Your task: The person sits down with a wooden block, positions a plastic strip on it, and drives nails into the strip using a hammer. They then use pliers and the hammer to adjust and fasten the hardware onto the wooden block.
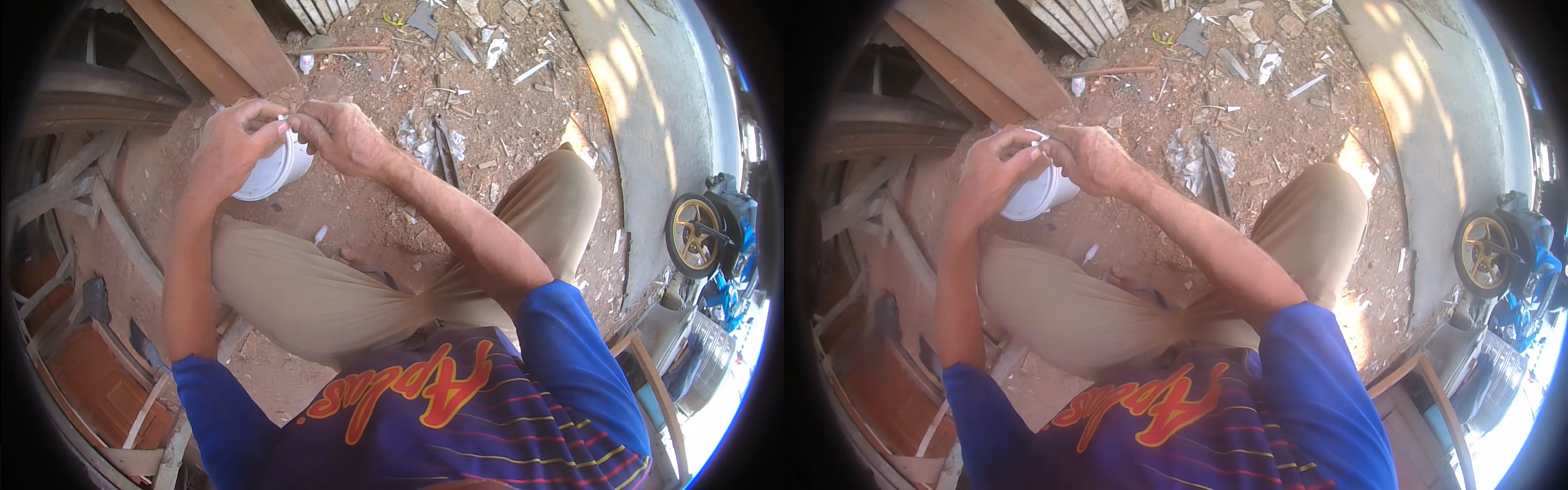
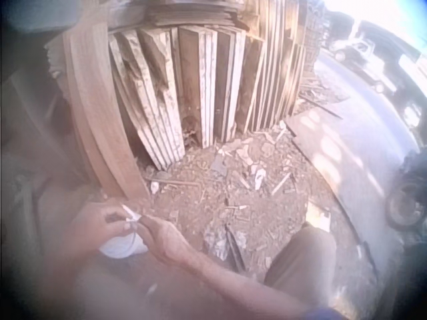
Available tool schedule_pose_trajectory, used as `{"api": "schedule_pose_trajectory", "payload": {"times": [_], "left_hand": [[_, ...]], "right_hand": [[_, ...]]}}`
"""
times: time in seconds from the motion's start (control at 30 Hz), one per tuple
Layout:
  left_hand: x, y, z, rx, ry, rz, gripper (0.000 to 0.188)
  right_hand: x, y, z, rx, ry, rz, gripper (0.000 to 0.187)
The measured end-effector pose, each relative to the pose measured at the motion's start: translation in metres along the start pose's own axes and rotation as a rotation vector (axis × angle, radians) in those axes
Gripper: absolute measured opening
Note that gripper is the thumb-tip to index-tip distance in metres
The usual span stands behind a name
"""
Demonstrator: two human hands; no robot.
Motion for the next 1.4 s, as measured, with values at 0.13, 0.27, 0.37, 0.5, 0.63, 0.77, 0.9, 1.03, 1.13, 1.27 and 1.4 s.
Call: {"api": "schedule_pose_trajectory", "payload": {"times": [0.13,0.27,0.37,0.5,0.63,0.77,0.9,1.03,1.13,1.27,1.4], "left_hand": [[-0.003,-0.003,-0.01,-0.017,-0.115,-0.15,0.027],[0.006,0.0,-0.023,-0.039,0.052,-0.039,0.026],[0.003,-0.001,-0.021,-0.073,-0.034,-0.078,0.025],[0.019,-0.003,-0.033,-0.024,0.123,-0.029,0.027],[0.013,0.007,-0.04,-0.071,0.138,0.022,0.031],[0.007,0.011,-0.034,-0.141,-0.062,-0.04,0.032],[0.038,0.026,-0.052,-0.114,0.243,0.137,0.034],[0.031,0.038,-0.044,-0.192,0.196,0.114,0.036],[0.042,0.047,-0.048,-0.178,0.209,0.179,0.036],[0.03,0.05,-0.044,-0.203,0.21,0.182,0.036],[0.018,0.045,-0.04,-0.19,0.021,0.156,0.035]], "right_hand": [[-0.006,-0.003,0.007,0.043,-0.094,-0.075,0.044],[-0.017,0.005,0.002,0.108,-0.249,-0.129,0.042],[-0.012,0.013,0.005,-0.026,-0.136,-0.079,0.04],[-0.005,0.023,0.009,-0.128,0.199,0.11,0.039],[-0.071,0.045,0.014,0.031,-0.022,-0.364,0.033],[-0.231,0.132,0.08,-0.172,0.438,-0.824,0.045],[-0.292,0.166,0.099,-0.159,0.63,-0.933,0.049],[-0.287,0.166,0.104,-0.26,0.635,-0.838,0.048],[-0.281,0.153,0.099,-0.225,0.549,-0.864,0.045],[-0.289,0.138,0.112,-0.262,0.172,-1.071,0.044],[-0.195,0.093,0.088,-0.054,-0.33,-0.838,0.047]]}}
Point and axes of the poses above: each hand's wrist, its own y-axis away from the middle knuckle, its own z-axis out of the back of the hand, x = y × z, the point moved 10 cm from there along -y, towards the middle knuckle, and after that the axes turned 6 degrees about x, right-handed, at the moved point
